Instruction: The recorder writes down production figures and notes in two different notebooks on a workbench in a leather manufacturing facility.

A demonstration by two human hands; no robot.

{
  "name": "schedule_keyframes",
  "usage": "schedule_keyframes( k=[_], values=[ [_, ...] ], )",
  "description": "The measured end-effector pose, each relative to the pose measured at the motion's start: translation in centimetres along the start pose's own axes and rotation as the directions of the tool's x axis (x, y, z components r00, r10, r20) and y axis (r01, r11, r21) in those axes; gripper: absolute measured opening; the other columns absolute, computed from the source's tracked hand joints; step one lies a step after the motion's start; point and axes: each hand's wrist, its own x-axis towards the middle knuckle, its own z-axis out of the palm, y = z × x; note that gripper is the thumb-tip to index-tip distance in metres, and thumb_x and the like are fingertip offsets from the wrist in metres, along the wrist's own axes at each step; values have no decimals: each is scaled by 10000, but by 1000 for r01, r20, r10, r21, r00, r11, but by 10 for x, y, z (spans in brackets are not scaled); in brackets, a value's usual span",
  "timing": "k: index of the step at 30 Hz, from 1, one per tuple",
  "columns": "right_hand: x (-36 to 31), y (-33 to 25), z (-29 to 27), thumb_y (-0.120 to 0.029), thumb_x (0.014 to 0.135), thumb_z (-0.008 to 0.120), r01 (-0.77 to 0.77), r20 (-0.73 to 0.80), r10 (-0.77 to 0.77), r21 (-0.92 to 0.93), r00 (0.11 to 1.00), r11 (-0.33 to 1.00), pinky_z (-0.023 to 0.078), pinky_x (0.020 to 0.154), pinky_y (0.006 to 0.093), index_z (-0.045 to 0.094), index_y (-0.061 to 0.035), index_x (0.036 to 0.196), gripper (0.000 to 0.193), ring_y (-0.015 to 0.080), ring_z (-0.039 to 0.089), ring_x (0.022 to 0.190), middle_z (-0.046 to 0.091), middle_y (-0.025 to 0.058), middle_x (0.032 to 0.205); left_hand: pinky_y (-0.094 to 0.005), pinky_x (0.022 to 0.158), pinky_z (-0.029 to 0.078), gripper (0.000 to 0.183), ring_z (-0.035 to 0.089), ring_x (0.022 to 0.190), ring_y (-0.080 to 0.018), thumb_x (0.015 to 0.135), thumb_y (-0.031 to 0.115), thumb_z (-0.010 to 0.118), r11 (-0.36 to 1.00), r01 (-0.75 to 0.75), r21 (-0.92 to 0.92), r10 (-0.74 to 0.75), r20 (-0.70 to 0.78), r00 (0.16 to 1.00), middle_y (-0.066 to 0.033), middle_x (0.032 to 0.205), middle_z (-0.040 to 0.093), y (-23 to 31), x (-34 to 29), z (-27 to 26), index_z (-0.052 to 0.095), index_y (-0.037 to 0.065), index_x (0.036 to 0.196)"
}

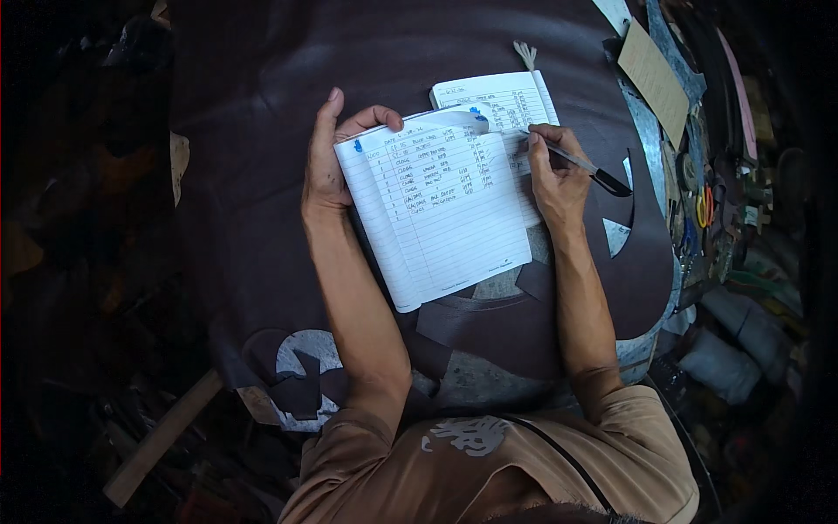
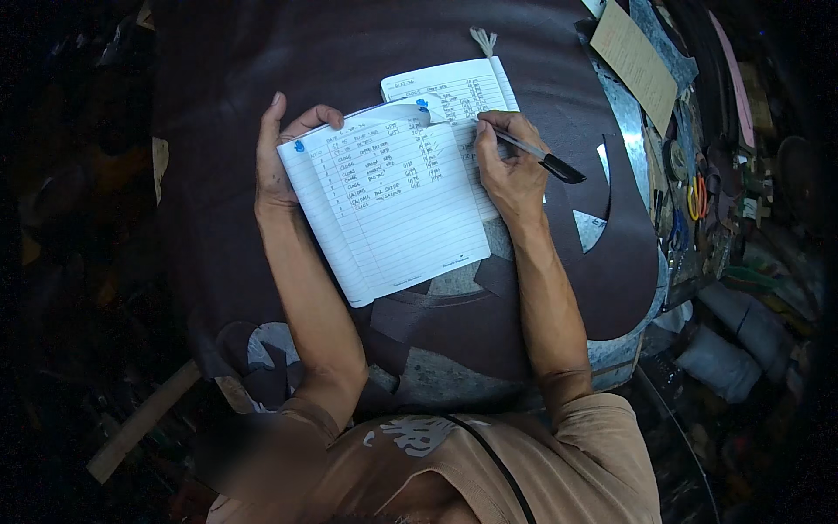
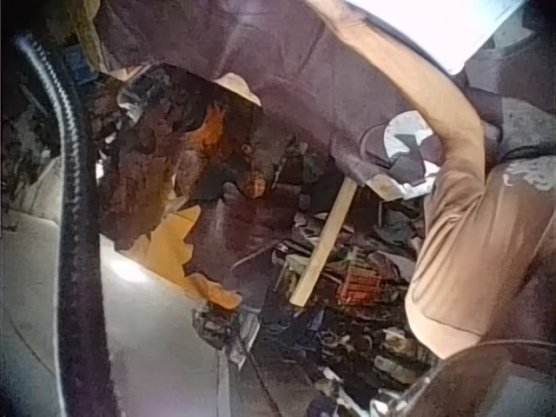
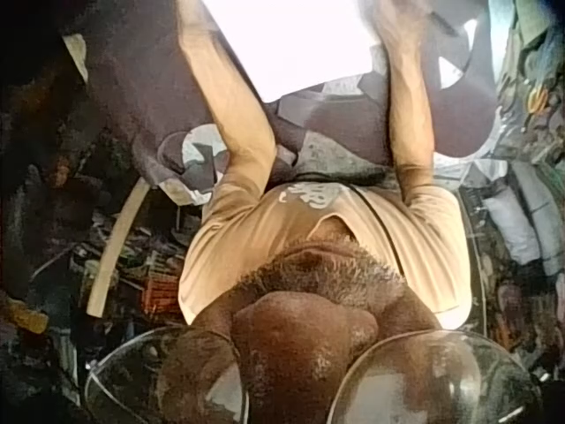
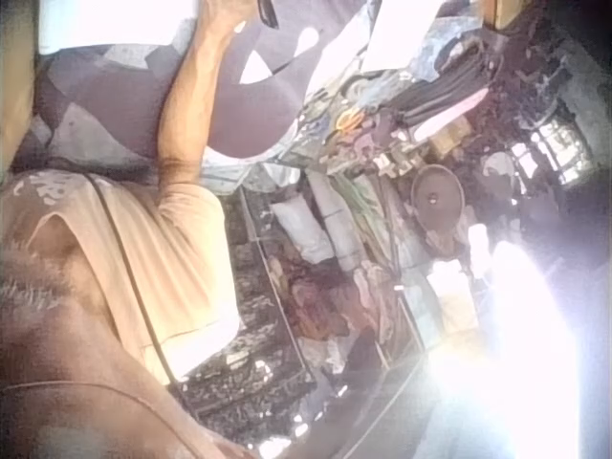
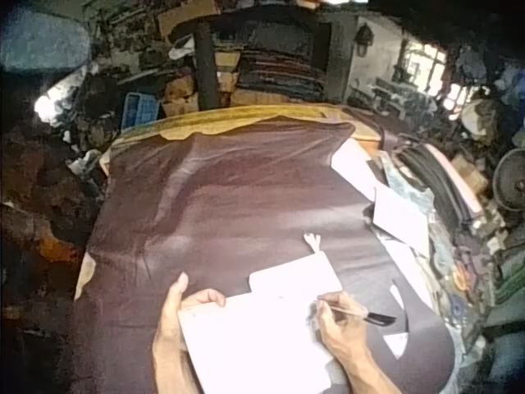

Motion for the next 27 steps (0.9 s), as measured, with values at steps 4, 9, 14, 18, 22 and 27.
schedule_keyframes(
  k=[4, 9, 14, 18, 22, 27],
  values=[
    [0, -1, 0, -56, 870, 645, -1, 5, 1, 10, 1000, 1000, 538, 694, 297, 689, 33, 946, 125, 186, 672, 796, 699, 144, 879, -304, 688, 544, 761, 662, 751, -199, 941, 679, 275, 1000, 0, -21, 0, 17, 1000, -142, 857, 683, -1, 1, -2, 647, 16, 912],
    [-1, -1, -2, -60, 886, 625, -53, 11, 53, 2, 999, 999, 530, 657, 277, 685, 19, 983, 139, 176, 667, 799, 685, 129, 868, -314, 704, 540, 749, 658, 783, -210, 937, 676, 292, 999, 8, -34, -6, 53, 999, -153, 888, 679, -1, 0, -4, 640, 13, 919],
    [0, -3, -3, -65, 883, 623, -76, 30, 75, 14, 997, 997, 526, 642, 269, 685, 10, 986, 141, 166, 663, 802, 680, 119, 872, -317, 717, 537, 743, 656, 796, -210, 935, 674, 296, 1000, 3, -23, -2, 43, 999, -154, 892, 678, -1, 1, -4, 639, 15, 916],
    [2, -2, -3, -76, 885, 623, 24, 31, -23, -31, 999, 999, 514, 623, 256, 682, 6, 977, 136, 156, 658, 775, 679, 110, 861, -321, 721, 538, 739, 656, 800, -212, 936, 670, 295, 1000, 0, -30, 1, 37, 999, -154, 891, 678, -2, 1, -3, 639, 16, 918],
    [1, -2, -3, -85, 898, 618, -4, 45, 8, -88, 999, 996, 503, 606, 247, 679, 3, 981, 136, 142, 650, 742, 679, 104, 861, -323, 723, 540, 740, 657, 800, -215, 936, 670, 294, 999, 9, -36, -8, 52, 999, -153, 887, 676, 0, -1, -6, 639, 15, 922],
    [1, -5, -5, -86, 911, 610, -35, 31, 35, 14, 999, 999, 487, 580, 233, 667, 9, 1013, 150, 115, 637, 731, 680, 88, 843, -328, 693, 562, 704, 675, 785, -235, 955, 632, 293, 999, -2, -48, 5, 61, 998, -167, 899, 679, -1, 1, -2, 631, 16, 904]
  ],
)
